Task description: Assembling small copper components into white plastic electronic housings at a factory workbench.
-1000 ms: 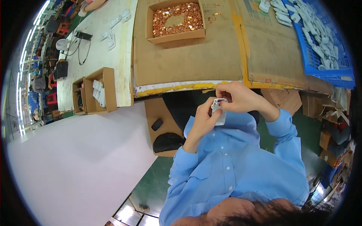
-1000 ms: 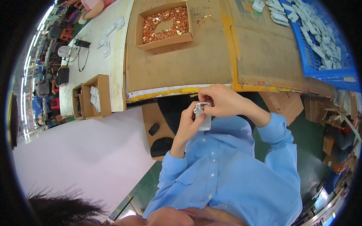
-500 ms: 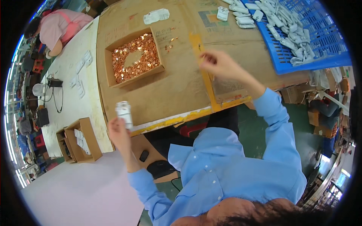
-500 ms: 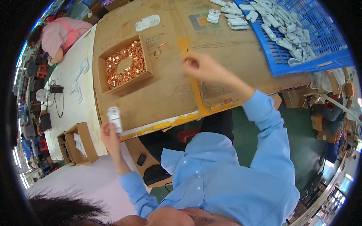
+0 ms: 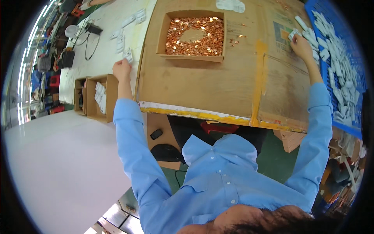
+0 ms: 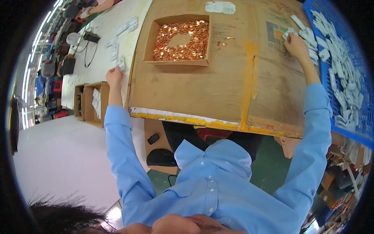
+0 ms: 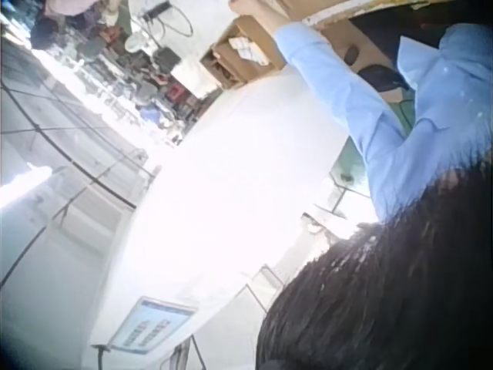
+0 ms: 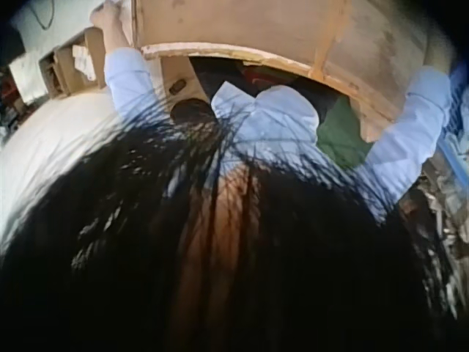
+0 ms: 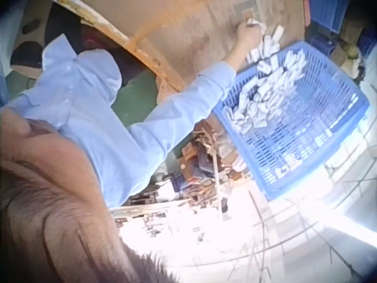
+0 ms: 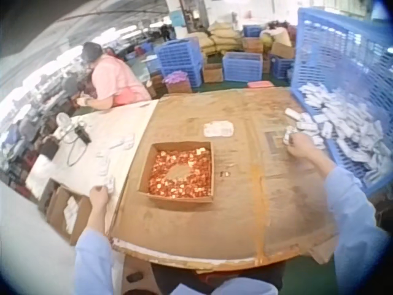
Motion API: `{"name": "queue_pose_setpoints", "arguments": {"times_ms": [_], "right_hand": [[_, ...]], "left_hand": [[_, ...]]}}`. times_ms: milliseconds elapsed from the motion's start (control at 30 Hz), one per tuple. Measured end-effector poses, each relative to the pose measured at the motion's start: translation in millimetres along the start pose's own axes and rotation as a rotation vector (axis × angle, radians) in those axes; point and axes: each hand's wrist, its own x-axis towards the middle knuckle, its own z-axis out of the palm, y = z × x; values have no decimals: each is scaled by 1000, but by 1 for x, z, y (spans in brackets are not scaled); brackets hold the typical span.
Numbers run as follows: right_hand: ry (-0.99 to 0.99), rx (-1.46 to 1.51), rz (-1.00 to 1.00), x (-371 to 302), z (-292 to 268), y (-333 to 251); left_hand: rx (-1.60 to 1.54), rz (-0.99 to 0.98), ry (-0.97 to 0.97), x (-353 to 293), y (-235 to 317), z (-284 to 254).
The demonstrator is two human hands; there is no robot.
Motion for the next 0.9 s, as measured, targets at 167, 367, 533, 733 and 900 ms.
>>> {"name": "queue_pose_setpoints", "arguments": {"times_ms": [167, 367, 533, 733, 900], "right_hand": [[80, 1, -68, -22, -1, -9], [-30, 335, -150, -108, -71, -129], [-127, 365, -784, -182, -88, -259], [-328, 545, -1137, -229, -49, -338], [-419, 733, -868, -200, -63, -353]], "left_hand": [[-250, 25, 104, -7, 30, 14], [-409, 182, -79, -133, 81, -1], [-643, 18, -916, -270, 62, -18], [-890, -350, -735, -337, 17, -37], [-1096, -524, -540, -344, -23, -55]]}}
